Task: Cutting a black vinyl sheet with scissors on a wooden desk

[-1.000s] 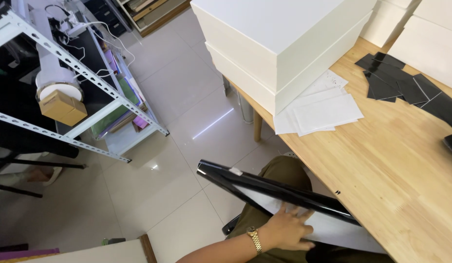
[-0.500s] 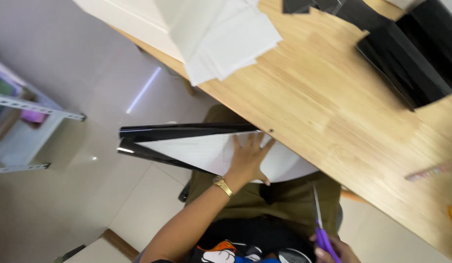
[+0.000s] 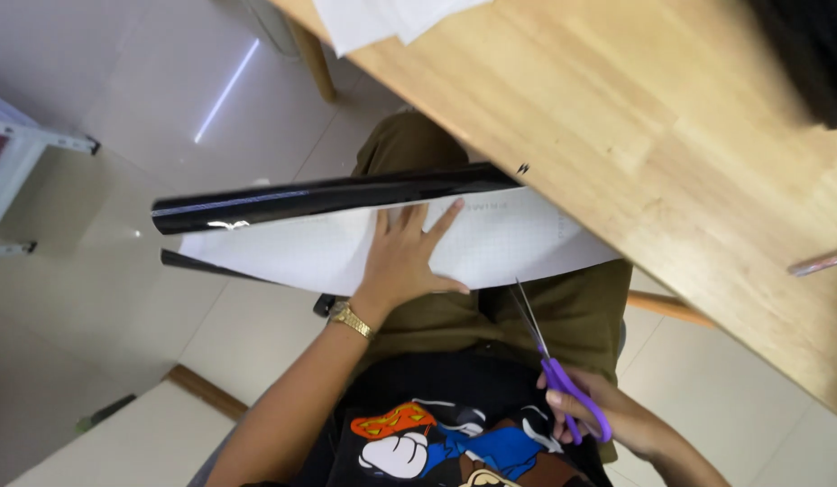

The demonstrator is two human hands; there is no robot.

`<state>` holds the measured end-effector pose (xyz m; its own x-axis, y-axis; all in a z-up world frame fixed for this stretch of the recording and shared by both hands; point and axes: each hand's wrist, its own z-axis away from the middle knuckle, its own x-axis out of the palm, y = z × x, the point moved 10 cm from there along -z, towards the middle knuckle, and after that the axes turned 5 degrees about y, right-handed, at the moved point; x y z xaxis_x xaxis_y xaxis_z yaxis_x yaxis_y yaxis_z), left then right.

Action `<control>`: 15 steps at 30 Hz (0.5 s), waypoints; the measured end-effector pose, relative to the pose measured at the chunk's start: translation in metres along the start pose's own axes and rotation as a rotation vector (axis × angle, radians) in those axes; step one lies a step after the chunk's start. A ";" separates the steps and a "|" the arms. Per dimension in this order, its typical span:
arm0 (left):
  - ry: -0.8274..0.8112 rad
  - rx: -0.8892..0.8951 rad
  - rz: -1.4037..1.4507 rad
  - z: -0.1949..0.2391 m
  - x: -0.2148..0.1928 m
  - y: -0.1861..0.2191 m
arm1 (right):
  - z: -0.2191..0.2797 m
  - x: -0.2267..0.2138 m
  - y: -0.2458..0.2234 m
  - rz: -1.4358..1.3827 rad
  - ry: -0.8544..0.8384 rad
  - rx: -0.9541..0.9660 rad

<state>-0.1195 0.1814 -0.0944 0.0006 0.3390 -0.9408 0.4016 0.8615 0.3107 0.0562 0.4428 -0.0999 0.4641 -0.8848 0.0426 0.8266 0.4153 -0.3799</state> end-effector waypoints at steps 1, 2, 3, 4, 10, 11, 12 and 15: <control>-0.005 -0.007 0.004 0.006 -0.001 -0.002 | 0.002 0.004 -0.002 0.003 -0.004 0.008; 0.001 -0.029 -0.034 0.012 -0.004 -0.005 | 0.004 0.007 -0.003 -0.019 -0.007 0.022; 0.009 -0.045 -0.076 0.015 -0.008 -0.009 | 0.005 0.011 -0.006 -0.044 -0.008 0.030; 0.008 -0.047 -0.075 0.017 -0.009 -0.010 | 0.000 0.013 -0.008 -0.044 -0.010 0.032; 0.043 0.007 -0.176 0.026 -0.011 -0.014 | -0.015 0.025 -0.015 -0.134 0.082 0.149; 0.012 0.016 -0.128 0.025 -0.008 -0.018 | -0.020 0.027 -0.017 -0.167 0.079 0.129; -0.019 0.025 -0.080 0.025 -0.004 -0.022 | -0.025 0.029 -0.019 -0.201 0.077 0.108; -0.014 0.075 -0.064 0.026 -0.016 -0.037 | -0.021 0.029 -0.022 -0.273 0.064 -0.046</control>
<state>-0.1102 0.1342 -0.0949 -0.0147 0.2787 -0.9603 0.4687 0.8502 0.2396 0.0449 0.4033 -0.1100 0.2045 -0.9746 0.0914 0.9021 0.1514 -0.4040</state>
